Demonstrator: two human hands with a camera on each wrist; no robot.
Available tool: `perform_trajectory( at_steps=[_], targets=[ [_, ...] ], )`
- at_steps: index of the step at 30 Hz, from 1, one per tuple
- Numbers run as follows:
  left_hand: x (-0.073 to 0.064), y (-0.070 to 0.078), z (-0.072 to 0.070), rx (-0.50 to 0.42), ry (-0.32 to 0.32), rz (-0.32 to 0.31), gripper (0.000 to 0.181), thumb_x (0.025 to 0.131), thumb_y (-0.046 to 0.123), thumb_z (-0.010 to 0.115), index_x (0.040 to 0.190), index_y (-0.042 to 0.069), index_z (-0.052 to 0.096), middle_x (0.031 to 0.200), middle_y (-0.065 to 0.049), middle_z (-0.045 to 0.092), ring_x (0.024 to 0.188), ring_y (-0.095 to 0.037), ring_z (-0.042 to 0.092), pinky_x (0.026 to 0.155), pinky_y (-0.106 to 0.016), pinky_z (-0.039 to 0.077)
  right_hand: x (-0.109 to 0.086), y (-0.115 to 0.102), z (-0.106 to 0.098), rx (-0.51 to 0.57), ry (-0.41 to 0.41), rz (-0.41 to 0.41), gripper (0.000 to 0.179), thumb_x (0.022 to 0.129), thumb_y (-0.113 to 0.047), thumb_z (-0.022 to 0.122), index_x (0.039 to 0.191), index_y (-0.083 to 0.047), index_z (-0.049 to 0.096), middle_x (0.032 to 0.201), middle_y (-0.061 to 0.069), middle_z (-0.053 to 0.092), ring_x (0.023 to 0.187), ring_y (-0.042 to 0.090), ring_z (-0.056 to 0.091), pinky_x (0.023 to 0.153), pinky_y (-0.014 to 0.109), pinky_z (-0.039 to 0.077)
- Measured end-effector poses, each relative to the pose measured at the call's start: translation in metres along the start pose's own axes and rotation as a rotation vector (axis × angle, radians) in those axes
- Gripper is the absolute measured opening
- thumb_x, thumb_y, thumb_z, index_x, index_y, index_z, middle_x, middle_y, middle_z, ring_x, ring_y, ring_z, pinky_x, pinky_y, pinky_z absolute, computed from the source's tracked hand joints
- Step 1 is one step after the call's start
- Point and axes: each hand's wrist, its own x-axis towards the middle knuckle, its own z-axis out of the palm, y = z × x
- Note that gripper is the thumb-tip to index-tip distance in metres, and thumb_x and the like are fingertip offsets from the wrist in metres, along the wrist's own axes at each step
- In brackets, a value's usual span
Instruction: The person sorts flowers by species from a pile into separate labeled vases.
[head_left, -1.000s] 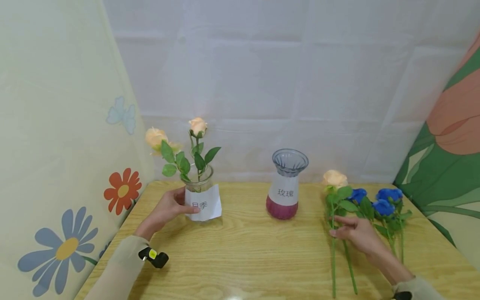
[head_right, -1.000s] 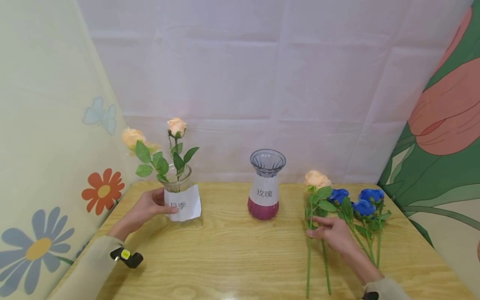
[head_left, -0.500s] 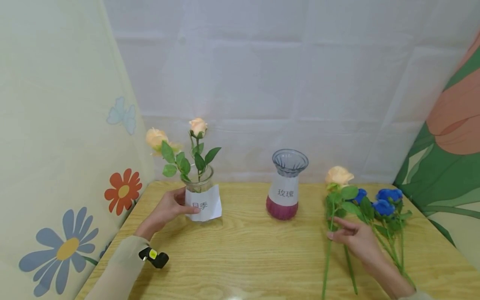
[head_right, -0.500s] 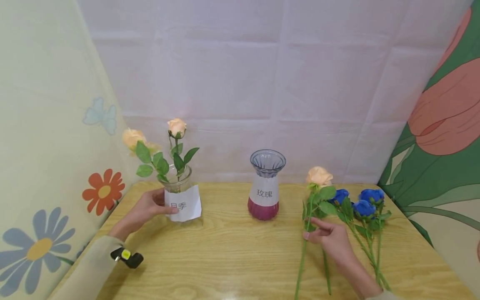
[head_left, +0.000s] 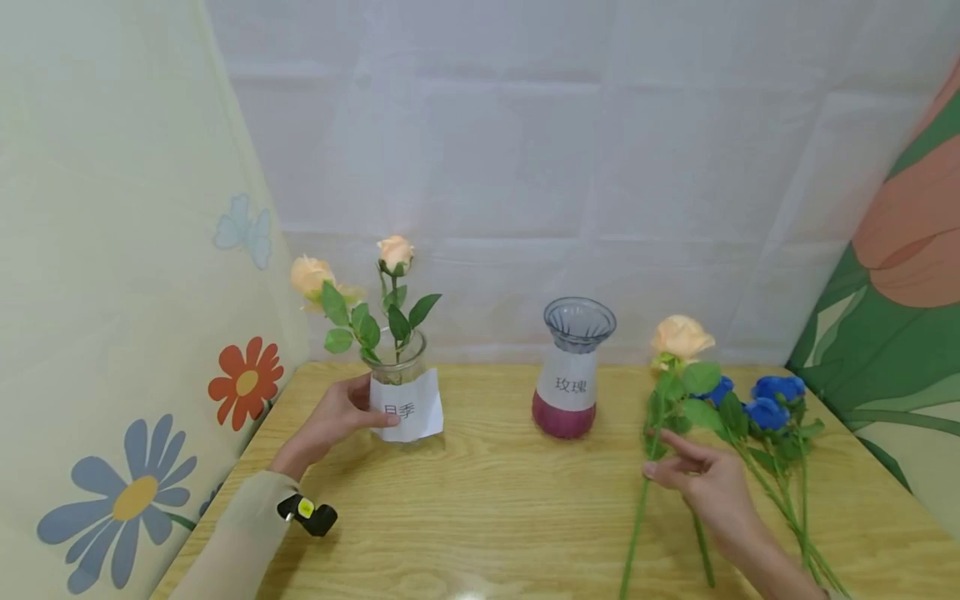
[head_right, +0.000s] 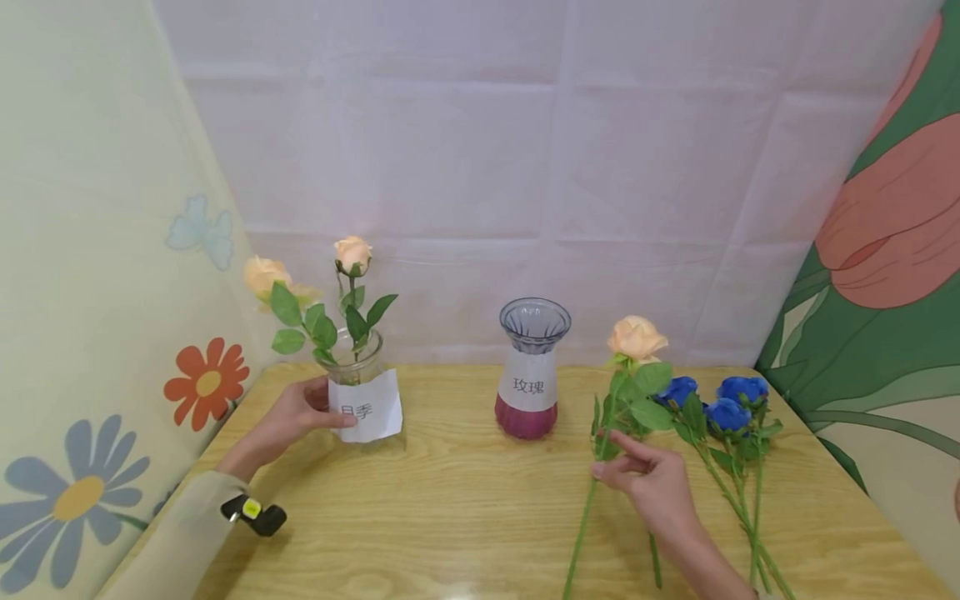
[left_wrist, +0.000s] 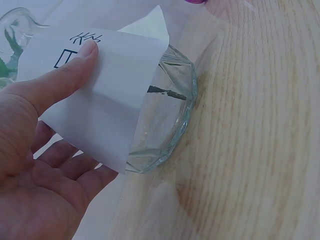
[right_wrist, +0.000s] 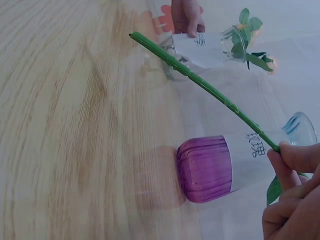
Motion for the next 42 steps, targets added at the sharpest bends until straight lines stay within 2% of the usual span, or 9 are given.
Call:
perform_trajectory(
  at_steps=[4, 10, 14, 16, 19, 23, 29, 42],
  targets=[
    [-0.001, -0.001, 0.0, -0.006, -0.001, -0.002, 0.079, 0.084, 0.024, 0.093, 0.15, 0.002, 0.055, 0.139, -0.017, 0.066, 0.122, -0.033, 0.066, 0.102, -0.048, 0.055, -0.005, -0.005, 0.005, 0.013, 0.009, -0.033, 0.068, 0.091, -0.008, 0.083, 0.15, 0.002, 0.05, 0.09, 0.005, 0.077, 0.088, 0.011, 0.067, 0.108, 0.055, 0.047],
    [0.0, -0.001, 0.0, -0.009, 0.002, -0.004, 0.08, 0.084, 0.024, 0.093, 0.15, 0.002, 0.055, 0.138, -0.017, 0.066, 0.122, -0.033, 0.066, 0.101, -0.047, 0.055, -0.008, -0.014, 0.01, 0.025, 0.019, -0.038, 0.071, 0.091, -0.012, 0.085, 0.152, 0.0, 0.049, 0.091, 0.002, 0.077, 0.091, 0.01, 0.064, 0.11, 0.057, 0.046],
    [0.0, 0.0, 0.0, -0.002, 0.006, -0.003, 0.078, 0.084, 0.025, 0.093, 0.149, 0.002, 0.056, 0.137, -0.016, 0.067, 0.12, -0.032, 0.066, 0.1, -0.046, 0.055, -0.01, -0.021, 0.016, 0.015, 0.026, -0.044, 0.072, 0.091, -0.015, 0.086, 0.152, -0.003, 0.05, 0.092, 0.002, 0.078, 0.09, 0.01, 0.067, 0.107, 0.055, 0.05],
    [0.0, 0.0, 0.0, -0.001, 0.007, -0.004, 0.078, 0.084, 0.025, 0.093, 0.149, 0.002, 0.056, 0.137, -0.016, 0.068, 0.12, -0.032, 0.067, 0.1, -0.046, 0.056, -0.01, -0.025, 0.02, 0.012, 0.03, -0.053, 0.072, 0.09, -0.016, 0.086, 0.152, -0.004, 0.051, 0.092, 0.003, 0.078, 0.09, 0.01, 0.068, 0.104, 0.051, 0.052],
    [0.0, 0.0, 0.0, -0.001, 0.006, -0.005, 0.078, 0.084, 0.025, 0.093, 0.149, 0.002, 0.056, 0.136, -0.016, 0.068, 0.12, -0.032, 0.067, 0.1, -0.046, 0.056, -0.012, -0.03, 0.026, 0.035, 0.037, -0.089, 0.069, 0.089, -0.012, 0.087, 0.149, -0.002, 0.054, 0.09, 0.004, 0.078, 0.09, 0.01, 0.068, 0.096, 0.038, 0.057],
    [-0.001, 0.0, -0.001, -0.005, 0.003, -0.005, 0.078, 0.084, 0.025, 0.093, 0.149, 0.002, 0.057, 0.136, -0.016, 0.068, 0.12, -0.032, 0.067, 0.1, -0.046, 0.056, -0.015, -0.036, 0.037, 0.108, 0.039, -0.155, 0.064, 0.086, -0.002, 0.086, 0.144, 0.002, 0.059, 0.087, 0.008, 0.077, 0.085, 0.013, 0.07, 0.083, 0.025, 0.058],
    [0.0, 0.001, 0.0, -0.005, 0.002, -0.005, 0.078, 0.083, 0.024, 0.093, 0.149, 0.002, 0.056, 0.136, -0.017, 0.068, 0.12, -0.033, 0.067, 0.099, -0.046, 0.056, -0.016, -0.045, 0.051, 0.155, 0.023, -0.21, 0.062, 0.085, 0.0, 0.087, 0.141, 0.003, 0.061, 0.086, 0.01, 0.077, 0.08, 0.016, 0.073, 0.08, 0.026, 0.06],
    [-0.001, 0.002, 0.0, -0.011, -0.005, -0.004, 0.078, 0.084, 0.024, 0.092, 0.15, 0.002, 0.055, 0.136, -0.017, 0.068, 0.121, -0.033, 0.066, 0.101, -0.048, 0.055, -0.012, -0.063, 0.081, 0.209, -0.1, -0.342, 0.061, 0.085, 0.001, 0.086, 0.14, 0.005, 0.06, 0.086, 0.013, 0.077, 0.08, 0.019, 0.074, 0.081, 0.03, 0.062]
  ],
)
